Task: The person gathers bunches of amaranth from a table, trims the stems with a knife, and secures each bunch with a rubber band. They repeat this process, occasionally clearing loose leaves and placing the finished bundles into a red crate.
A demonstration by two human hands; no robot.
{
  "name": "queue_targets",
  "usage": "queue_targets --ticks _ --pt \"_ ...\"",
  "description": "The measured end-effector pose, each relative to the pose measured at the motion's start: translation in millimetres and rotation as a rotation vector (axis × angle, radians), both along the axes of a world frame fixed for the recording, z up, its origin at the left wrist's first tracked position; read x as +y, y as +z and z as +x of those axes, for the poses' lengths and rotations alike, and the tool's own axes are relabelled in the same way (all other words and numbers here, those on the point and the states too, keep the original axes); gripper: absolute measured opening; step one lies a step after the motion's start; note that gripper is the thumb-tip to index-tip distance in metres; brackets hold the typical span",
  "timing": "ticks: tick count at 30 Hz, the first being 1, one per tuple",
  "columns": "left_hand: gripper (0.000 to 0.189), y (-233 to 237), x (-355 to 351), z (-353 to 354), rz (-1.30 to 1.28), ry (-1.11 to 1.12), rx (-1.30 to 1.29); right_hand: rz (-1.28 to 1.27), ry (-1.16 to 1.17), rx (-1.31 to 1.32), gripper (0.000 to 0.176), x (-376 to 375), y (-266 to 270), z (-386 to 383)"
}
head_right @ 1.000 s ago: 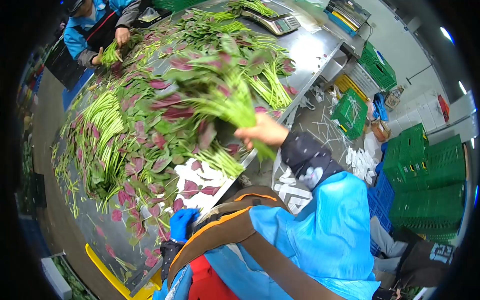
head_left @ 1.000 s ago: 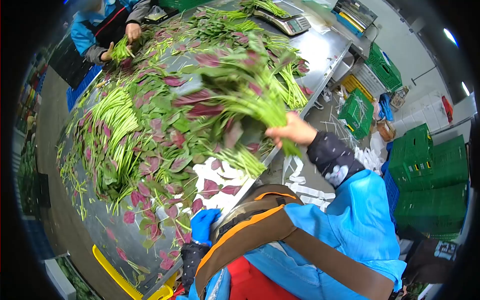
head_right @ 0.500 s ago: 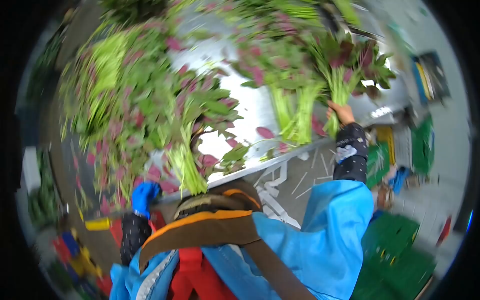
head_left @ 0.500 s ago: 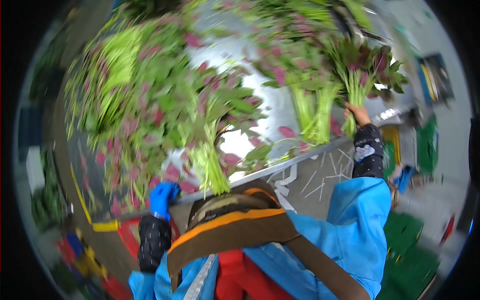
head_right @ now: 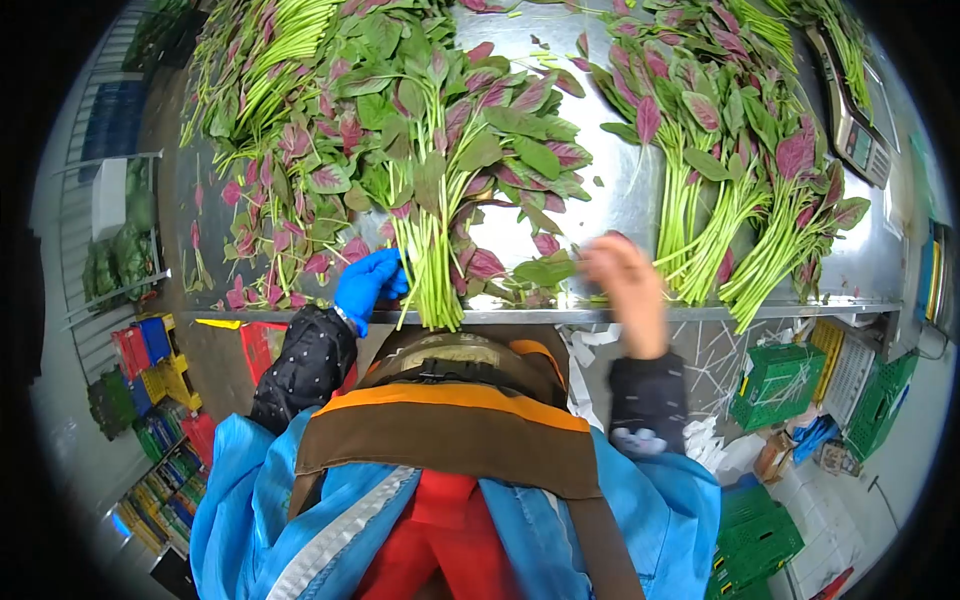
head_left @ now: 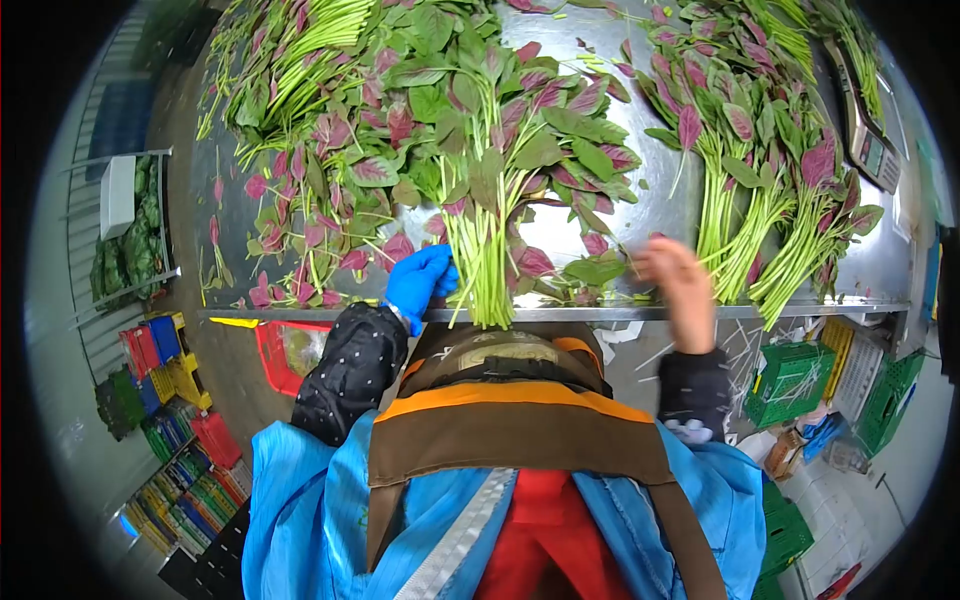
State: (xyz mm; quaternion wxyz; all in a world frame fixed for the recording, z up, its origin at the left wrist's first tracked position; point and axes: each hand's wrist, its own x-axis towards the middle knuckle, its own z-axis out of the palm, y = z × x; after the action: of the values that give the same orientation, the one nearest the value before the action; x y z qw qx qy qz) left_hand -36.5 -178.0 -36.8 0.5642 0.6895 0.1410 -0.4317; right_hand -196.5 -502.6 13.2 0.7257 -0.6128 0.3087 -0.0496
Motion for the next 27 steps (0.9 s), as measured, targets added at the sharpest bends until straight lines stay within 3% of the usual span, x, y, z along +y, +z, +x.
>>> queue_targets --ticks 2,4,6,7,10,11,12,14,15,19,20,24,27 --pt "0.026 5 -9 5 0.112 -0.107 -0.04 0.002 0.222 0.036 0.028 65 -23 28" --pt "0.024 0 -11 12 0.083 -0.155 -0.045 0.106 0.238 -0.05 0.038 110 -37 48" --pt "0.024 -9 -9 20 0.032 -0.268 -0.062 -0.188 0.258 -0.004 0.053 139 -61 58" --pt "0.022 -4 -11 23 0.084 -0.307 -0.112 -0.398 0.443 0.131 0.06 141 -42 71" --pt "0.023 -7 -8 33 -0.056 -0.347 -0.133 -0.631 0.48 0.173 0.051 167 -38 81" --pt "0.025 -1 -11 36 -0.091 -0.366 -0.138 -0.693 0.396 0.138 0.049 176 -47 80" --pt "0.026 9 -12 44 -0.091 -0.518 -0.247 -0.769 0.37 0.134 0.042 179 -51 79" --pt "0.025 2 -11 54 -0.119 -0.531 -0.214 -0.317 0.314 0.181 0.042 180 -56 84" --pt "0.025 4 -11 56 -0.108 -0.534 -0.174 0.036 0.187 0.168 0.034 183 -46 84" --pt "0.022 24 -2 73 -0.204 -0.605 -0.163 0.478 0.159 0.114 0.03 181 -17 89" --pt "0.021 20 0 78 -0.254 -0.619 -0.201 0.575 0.159 0.091 0.039 181 -17 88" --pt "0.02 25 19 94 -0.202 -0.726 -0.136 0.534 0.08 0.087 0.024 195 -23 87" --pt "0.021 26 37 95 -0.26 -0.71 -0.013 0.183 0.022 0.093 0.021 219 -12 91"
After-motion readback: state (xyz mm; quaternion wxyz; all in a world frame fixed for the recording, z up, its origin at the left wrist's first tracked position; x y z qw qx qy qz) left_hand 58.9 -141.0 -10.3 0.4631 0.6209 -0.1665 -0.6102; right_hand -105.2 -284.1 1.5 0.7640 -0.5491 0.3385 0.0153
